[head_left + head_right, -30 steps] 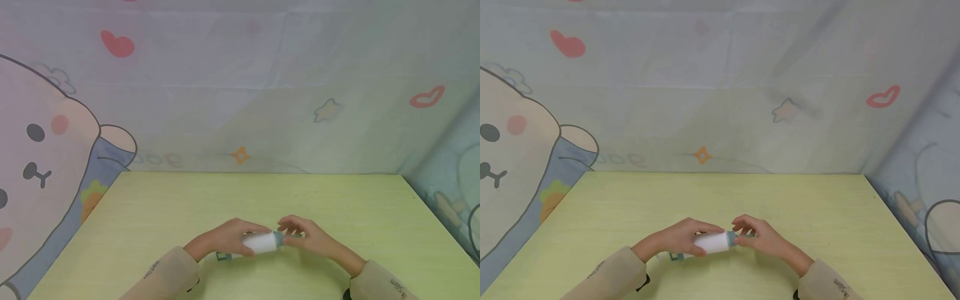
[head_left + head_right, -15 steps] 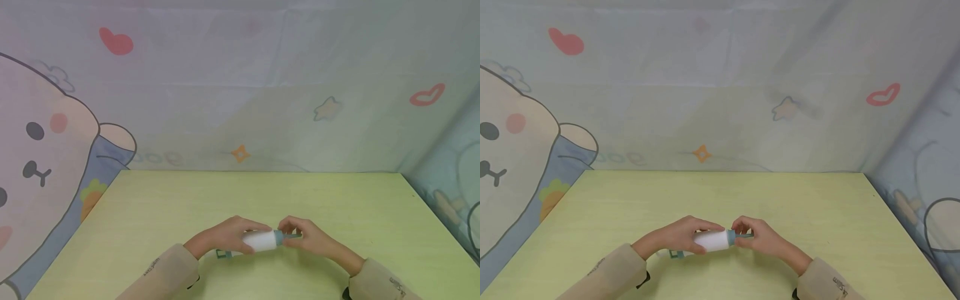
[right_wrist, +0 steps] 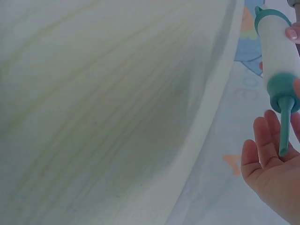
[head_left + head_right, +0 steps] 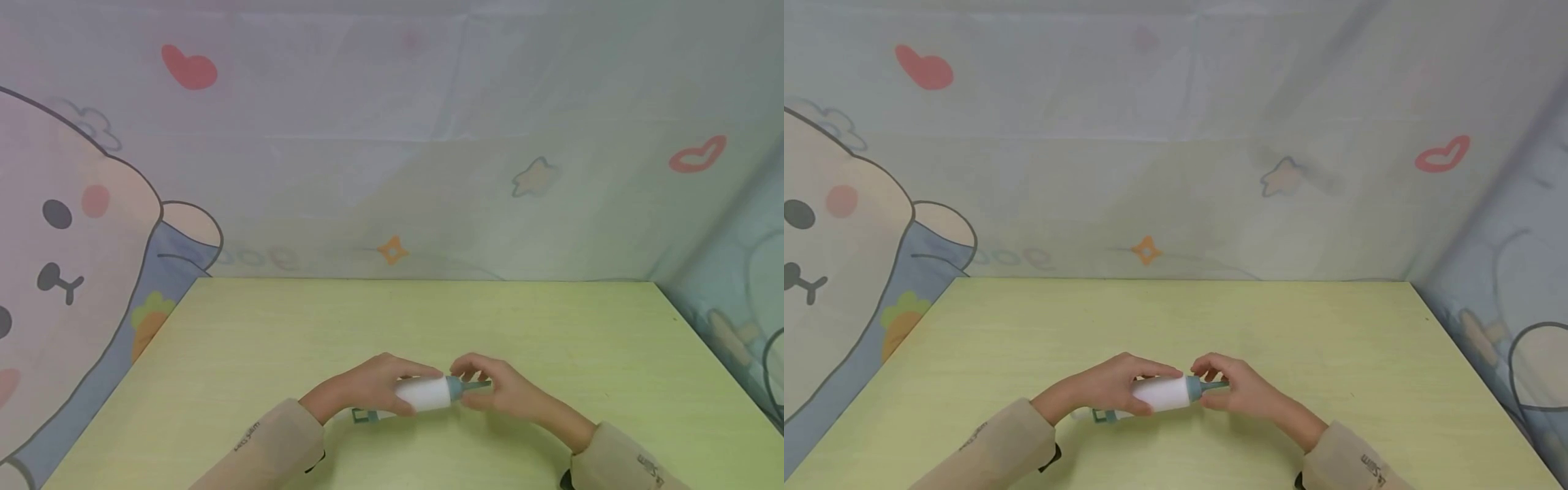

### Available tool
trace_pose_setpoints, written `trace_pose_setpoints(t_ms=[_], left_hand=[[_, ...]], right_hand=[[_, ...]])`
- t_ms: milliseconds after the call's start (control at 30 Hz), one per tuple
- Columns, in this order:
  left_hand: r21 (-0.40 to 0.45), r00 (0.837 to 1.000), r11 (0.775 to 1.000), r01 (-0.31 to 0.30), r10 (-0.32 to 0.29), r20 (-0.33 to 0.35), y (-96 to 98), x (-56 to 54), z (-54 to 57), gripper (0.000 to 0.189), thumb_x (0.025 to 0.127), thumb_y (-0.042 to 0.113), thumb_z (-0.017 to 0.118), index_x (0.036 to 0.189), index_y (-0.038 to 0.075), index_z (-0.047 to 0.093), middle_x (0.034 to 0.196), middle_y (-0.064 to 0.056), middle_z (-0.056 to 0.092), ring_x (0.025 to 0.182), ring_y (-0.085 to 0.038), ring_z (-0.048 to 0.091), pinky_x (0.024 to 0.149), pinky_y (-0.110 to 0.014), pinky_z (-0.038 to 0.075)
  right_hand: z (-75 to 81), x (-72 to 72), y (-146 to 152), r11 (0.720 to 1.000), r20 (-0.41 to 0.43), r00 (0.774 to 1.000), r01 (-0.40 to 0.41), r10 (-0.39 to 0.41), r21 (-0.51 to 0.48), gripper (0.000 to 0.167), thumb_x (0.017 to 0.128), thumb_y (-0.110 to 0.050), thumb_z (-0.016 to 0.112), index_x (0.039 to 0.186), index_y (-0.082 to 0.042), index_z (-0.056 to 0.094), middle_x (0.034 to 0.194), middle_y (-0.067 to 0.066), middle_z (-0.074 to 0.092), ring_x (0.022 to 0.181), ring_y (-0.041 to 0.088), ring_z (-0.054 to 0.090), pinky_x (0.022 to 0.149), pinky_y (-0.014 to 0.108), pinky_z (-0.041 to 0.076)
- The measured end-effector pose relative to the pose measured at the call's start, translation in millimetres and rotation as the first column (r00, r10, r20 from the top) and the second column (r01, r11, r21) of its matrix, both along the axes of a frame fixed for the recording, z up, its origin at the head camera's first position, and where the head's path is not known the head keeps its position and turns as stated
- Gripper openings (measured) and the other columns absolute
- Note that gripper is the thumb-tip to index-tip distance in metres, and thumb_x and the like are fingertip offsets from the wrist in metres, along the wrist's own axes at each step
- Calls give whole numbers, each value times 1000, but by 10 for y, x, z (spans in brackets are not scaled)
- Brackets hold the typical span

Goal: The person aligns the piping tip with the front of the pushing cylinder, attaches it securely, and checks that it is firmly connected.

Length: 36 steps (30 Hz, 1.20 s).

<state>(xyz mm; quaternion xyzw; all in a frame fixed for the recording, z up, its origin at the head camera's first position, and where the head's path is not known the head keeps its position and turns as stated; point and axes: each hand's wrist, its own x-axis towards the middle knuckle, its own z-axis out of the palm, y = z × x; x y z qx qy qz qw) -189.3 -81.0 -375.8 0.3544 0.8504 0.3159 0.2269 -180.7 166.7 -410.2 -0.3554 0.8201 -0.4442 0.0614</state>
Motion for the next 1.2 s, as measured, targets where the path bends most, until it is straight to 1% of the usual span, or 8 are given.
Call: trace_pose_setpoints(t_ms=[167,333,433,600,833,900,1067,1200], left_hand=[[3,1000,1000,1,-1,0,6,-2,-4,55,76,14,68,126,28,50,118,6,56,89,-4,52,73,-19,43],[-2,1000,1000,10,-10,-9,9,6,-6,55,76,15,68,126,28,49,119,5,56,89,-4,52,73,-19,43],[-7,1000,1000,18,-18,-20,13,8,-2,56,76,15,68,127,27,49,120,5,55,90,-4,52,73,-18,43],[-14,1000,1000,13,-13,-25,2,2,1,56,76,15,69,127,26,49,121,5,55,90,-4,52,73,-18,42],[-1,1000,1000,13,-13,-24,9,3,-15,56,75,14,69,126,28,50,117,7,57,87,-3,51,73,-18,42],[7,999,1000,19,-19,-28,12,4,-17,55,75,14,69,125,27,50,116,7,57,87,-3,51,73,-18,42],[5,999,1000,26,-26,-32,20,8,-12,55,75,14,69,126,26,50,117,6,57,89,-3,52,73,-18,42],[-3,999,1000,28,-28,-35,18,10,-3,56,75,16,69,127,27,49,120,7,55,90,-3,52,73,-18,42]], right_hand=[[-29,-1,-12,1000,0,1000,-19,19,-15,20,82,-16,62,101,-14,54,93,1,60,85,5,51,72,28,39],[-26,-9,7,999,90,995,-30,31,-12,19,91,-17,48,107,-6,51,90,7,65,83,7,58,71,26,45],[-3,-12,10,1000,90,996,1,-3,26,23,93,-19,44,111,-5,50,92,9,66,87,14,62,71,31,48],[5,-8,-2,998,29,999,34,-36,46,29,87,-22,56,111,-6,52,105,8,62,98,21,55,81,42,43],[-21,16,-19,999,-54,998,15,-12,50,26,78,-16,66,100,-18,54,102,-3,58,96,11,49,81,40,40],[-21,17,-20,999,-47,999,20,-18,44,22,79,-17,65,98,-18,54,99,-4,58,92,8,49,80,39,40],[-5,10,-13,1000,52,998,16,-17,21,19,88,-19,54,103,-8,53,91,3,63,87,9,56,75,32,47],[20,7,-10,999,47,999,21,-23,38,28,89,-24,53,109,-4,51,96,7,64,94,20,58,78,42,48]])
